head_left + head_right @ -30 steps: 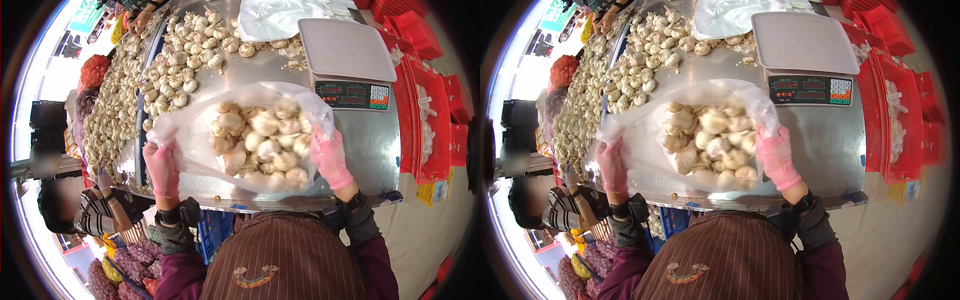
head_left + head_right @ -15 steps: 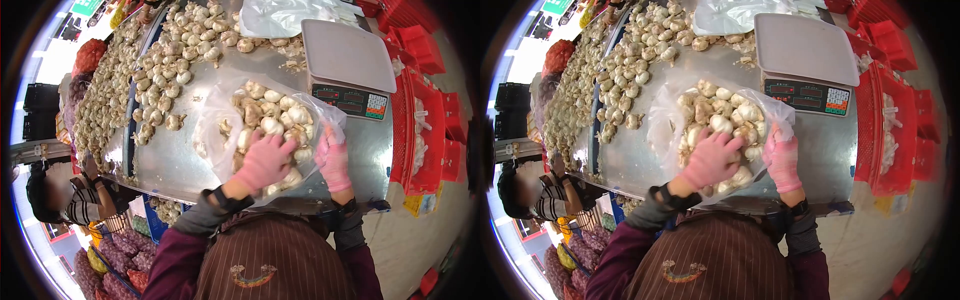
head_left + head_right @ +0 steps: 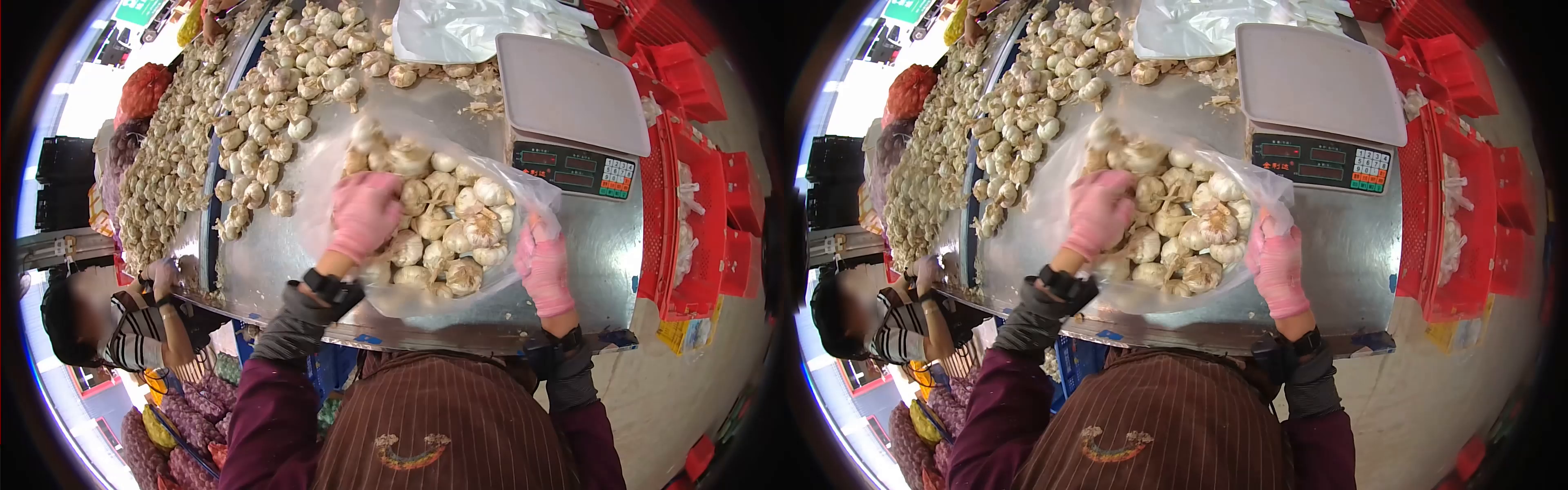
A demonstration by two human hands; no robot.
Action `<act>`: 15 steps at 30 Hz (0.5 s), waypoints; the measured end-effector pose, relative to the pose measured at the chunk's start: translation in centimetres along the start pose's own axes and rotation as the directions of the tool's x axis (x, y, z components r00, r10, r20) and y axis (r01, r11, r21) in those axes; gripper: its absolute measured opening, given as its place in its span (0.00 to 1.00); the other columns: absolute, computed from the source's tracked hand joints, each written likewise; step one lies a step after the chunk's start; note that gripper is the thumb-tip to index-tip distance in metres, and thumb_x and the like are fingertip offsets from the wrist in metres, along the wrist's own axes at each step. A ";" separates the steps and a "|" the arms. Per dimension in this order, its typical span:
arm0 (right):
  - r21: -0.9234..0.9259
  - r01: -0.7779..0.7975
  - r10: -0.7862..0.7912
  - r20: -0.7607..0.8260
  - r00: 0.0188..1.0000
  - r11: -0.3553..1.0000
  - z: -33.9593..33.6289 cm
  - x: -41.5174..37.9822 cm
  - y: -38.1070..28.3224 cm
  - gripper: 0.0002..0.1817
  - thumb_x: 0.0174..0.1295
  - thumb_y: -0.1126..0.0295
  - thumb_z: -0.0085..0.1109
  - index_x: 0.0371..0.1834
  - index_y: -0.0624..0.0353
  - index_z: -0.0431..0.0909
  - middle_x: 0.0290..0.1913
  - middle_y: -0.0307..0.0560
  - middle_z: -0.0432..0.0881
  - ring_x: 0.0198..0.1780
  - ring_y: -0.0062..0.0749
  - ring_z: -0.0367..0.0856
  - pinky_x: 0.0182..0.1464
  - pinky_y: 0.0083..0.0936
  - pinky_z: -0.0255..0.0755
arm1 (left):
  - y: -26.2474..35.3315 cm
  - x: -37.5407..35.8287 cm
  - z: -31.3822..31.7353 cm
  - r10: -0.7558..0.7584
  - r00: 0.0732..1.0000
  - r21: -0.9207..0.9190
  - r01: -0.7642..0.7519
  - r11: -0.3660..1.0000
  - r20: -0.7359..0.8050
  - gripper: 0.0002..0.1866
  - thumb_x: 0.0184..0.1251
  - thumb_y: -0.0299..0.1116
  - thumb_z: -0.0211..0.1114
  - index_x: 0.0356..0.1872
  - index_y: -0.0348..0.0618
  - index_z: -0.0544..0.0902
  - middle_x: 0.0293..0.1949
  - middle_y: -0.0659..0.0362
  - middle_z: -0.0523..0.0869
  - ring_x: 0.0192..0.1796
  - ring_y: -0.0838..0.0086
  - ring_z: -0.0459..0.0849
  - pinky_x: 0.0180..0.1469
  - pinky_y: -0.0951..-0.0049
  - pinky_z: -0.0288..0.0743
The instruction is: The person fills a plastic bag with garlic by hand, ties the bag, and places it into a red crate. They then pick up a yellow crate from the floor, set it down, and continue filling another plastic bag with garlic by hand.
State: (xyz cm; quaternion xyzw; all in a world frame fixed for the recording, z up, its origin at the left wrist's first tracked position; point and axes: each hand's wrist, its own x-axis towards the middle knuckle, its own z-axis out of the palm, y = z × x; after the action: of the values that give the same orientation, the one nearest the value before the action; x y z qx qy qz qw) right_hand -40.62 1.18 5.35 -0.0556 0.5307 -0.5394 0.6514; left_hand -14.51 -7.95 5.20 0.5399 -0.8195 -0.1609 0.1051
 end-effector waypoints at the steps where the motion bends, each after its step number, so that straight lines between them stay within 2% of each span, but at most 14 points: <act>1: -0.004 -0.002 0.002 0.003 1.000 1.000 0.3 0.0 0.2 0.13 0.68 0.59 0.50 0.51 0.51 0.74 0.16 0.27 0.60 0.13 0.13 0.54 0.12 0.14 0.47 | 2.2 0.2 0.1 0.095 0.993 -0.050 -0.091 0.995 0.072 0.18 0.50 0.26 0.59 0.45 0.49 0.80 0.56 0.55 0.77 0.55 0.50 0.74 0.59 0.61 0.69; 3: -0.031 0.066 -0.066 -0.018 0.998 0.997 0.9 0.3 0.2 0.15 0.67 0.58 0.51 0.52 0.52 0.75 0.15 0.26 0.58 0.13 0.12 0.54 0.13 0.15 0.45 | 6.5 -1.7 0.8 0.277 0.957 0.036 -0.280 0.959 0.086 0.18 0.48 0.28 0.63 0.45 0.50 0.80 0.58 0.51 0.75 0.58 0.47 0.72 0.61 0.56 0.67; 4: -0.031 0.070 -0.070 -0.012 0.997 0.997 1.0 0.4 0.0 0.15 0.67 0.58 0.51 0.52 0.52 0.75 0.15 0.26 0.58 0.13 0.12 0.54 0.13 0.15 0.45 | 6.8 -2.9 0.7 0.276 0.958 0.041 -0.280 0.959 0.080 0.18 0.48 0.28 0.63 0.45 0.50 0.80 0.58 0.51 0.75 0.58 0.47 0.72 0.61 0.56 0.67; 6: -0.038 0.091 -0.093 -0.059 0.994 0.995 0.6 0.5 -0.3 0.16 0.67 0.58 0.52 0.53 0.53 0.75 0.15 0.26 0.58 0.13 0.12 0.53 0.13 0.15 0.44 | 6.6 -4.5 0.2 0.030 0.992 -0.181 -0.052 0.982 -0.121 0.22 0.46 0.32 0.66 0.48 0.49 0.80 0.59 0.48 0.73 0.64 0.45 0.66 0.62 0.48 0.62; 7: -0.033 0.088 -0.090 -0.066 0.994 0.996 0.2 0.5 -0.4 0.16 0.67 0.58 0.52 0.53 0.53 0.75 0.15 0.26 0.58 0.13 0.12 0.53 0.13 0.15 0.44 | 5.3 -4.9 -0.7 -0.105 0.958 0.110 0.138 0.984 -0.267 0.27 0.44 0.33 0.69 0.52 0.45 0.78 0.63 0.46 0.69 0.67 0.46 0.62 0.62 0.53 0.64; 8: -0.016 0.056 -0.057 -0.069 0.996 0.998 -0.3 0.5 -0.6 0.14 0.67 0.59 0.52 0.50 0.53 0.76 0.14 0.26 0.58 0.13 0.12 0.53 0.14 0.15 0.45 | 3.7 -5.4 -1.8 -0.180 0.881 0.356 0.353 0.865 -0.438 0.33 0.43 0.33 0.71 0.57 0.41 0.76 0.66 0.45 0.64 0.69 0.46 0.57 0.61 0.57 0.66; 9: -0.002 0.028 -0.028 -0.070 0.997 1.000 -0.8 0.5 -0.7 0.13 0.67 0.60 0.51 0.47 0.52 0.77 0.14 0.27 0.58 0.13 0.13 0.53 0.14 0.16 0.46 | 2.2 -5.6 -2.0 -0.386 0.827 0.244 0.507 0.827 -0.409 0.31 0.44 0.33 0.72 0.56 0.40 0.77 0.62 0.44 0.69 0.67 0.51 0.63 0.57 0.63 0.69; 10: -0.006 0.026 -0.026 -0.070 0.997 1.000 -1.3 0.6 -0.9 0.13 0.67 0.60 0.51 0.47 0.52 0.77 0.14 0.27 0.58 0.13 0.13 0.53 0.14 0.16 0.46 | 0.5 -5.8 -1.8 -0.578 0.734 0.136 0.653 0.745 -0.357 0.30 0.45 0.33 0.72 0.54 0.39 0.78 0.58 0.43 0.74 0.64 0.56 0.70 0.53 0.68 0.72; 11: 0.037 0.016 -0.015 -0.042 0.999 0.999 -1.7 0.7 -1.1 0.15 0.68 0.59 0.51 0.52 0.54 0.76 0.13 0.26 0.56 0.12 0.13 0.52 0.14 0.16 0.46 | -2.1 -6.2 -1.3 -0.580 0.731 0.133 0.656 0.743 -0.359 0.30 0.45 0.33 0.72 0.54 0.39 0.78 0.58 0.43 0.74 0.64 0.56 0.70 0.53 0.68 0.72; 12: 0.081 0.006 -0.005 -0.013 1.000 0.997 -1.8 0.8 -1.2 0.18 0.68 0.59 0.50 0.56 0.55 0.74 0.13 0.26 0.55 0.12 0.13 0.51 0.14 0.16 0.46 | -5.0 -6.6 -0.6 -0.622 0.753 -0.092 0.619 0.780 -0.214 0.27 0.47 0.33 0.72 0.52 0.37 0.79 0.49 0.46 0.79 0.53 0.60 0.77 0.46 0.70 0.74; 13: 0.077 0.010 -0.010 -0.008 1.000 0.997 -1.1 0.6 -1.9 0.18 0.68 0.59 0.50 0.56 0.55 0.74 0.13 0.26 0.55 0.12 0.13 0.51 0.14 0.16 0.46 | -6.6 -6.6 -0.3 -0.621 0.781 -0.319 0.573 0.755 -0.067 0.24 0.49 0.33 0.71 0.49 0.36 0.81 0.39 0.48 0.84 0.42 0.64 0.84 0.40 0.71 0.77; 14: 0.103 0.017 -0.024 0.072 0.997 0.995 0.3 -0.1 -3.2 0.18 0.69 0.59 0.50 0.56 0.57 0.74 0.13 0.26 0.54 0.11 0.13 0.50 0.13 0.16 0.45 | -5.2 -5.8 -2.2 -0.546 0.808 -0.500 0.387 0.775 -0.221 0.13 0.56 0.28 0.68 0.42 0.34 0.84 0.27 0.58 0.85 0.29 0.74 0.83 0.36 0.74 0.76; 15: 0.128 0.019 -0.037 0.145 0.989 0.992 1.7 -1.1 -4.5 0.18 0.69 0.59 0.50 0.56 0.59 0.73 0.13 0.27 0.52 0.11 0.13 0.49 0.13 0.16 0.44 | -4.0 -5.9 -5.0 -0.564 0.788 -0.518 0.386 0.763 -0.244 0.13 0.57 0.26 0.66 0.43 0.32 0.83 0.30 0.58 0.86 0.31 0.77 0.81 0.36 0.77 0.75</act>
State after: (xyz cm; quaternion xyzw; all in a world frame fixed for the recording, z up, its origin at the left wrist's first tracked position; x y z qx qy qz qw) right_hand -42.08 -0.70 9.72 -0.0616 0.4452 -0.5753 0.6834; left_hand -7.09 -4.76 8.31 0.7156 -0.5556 -0.2542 0.3386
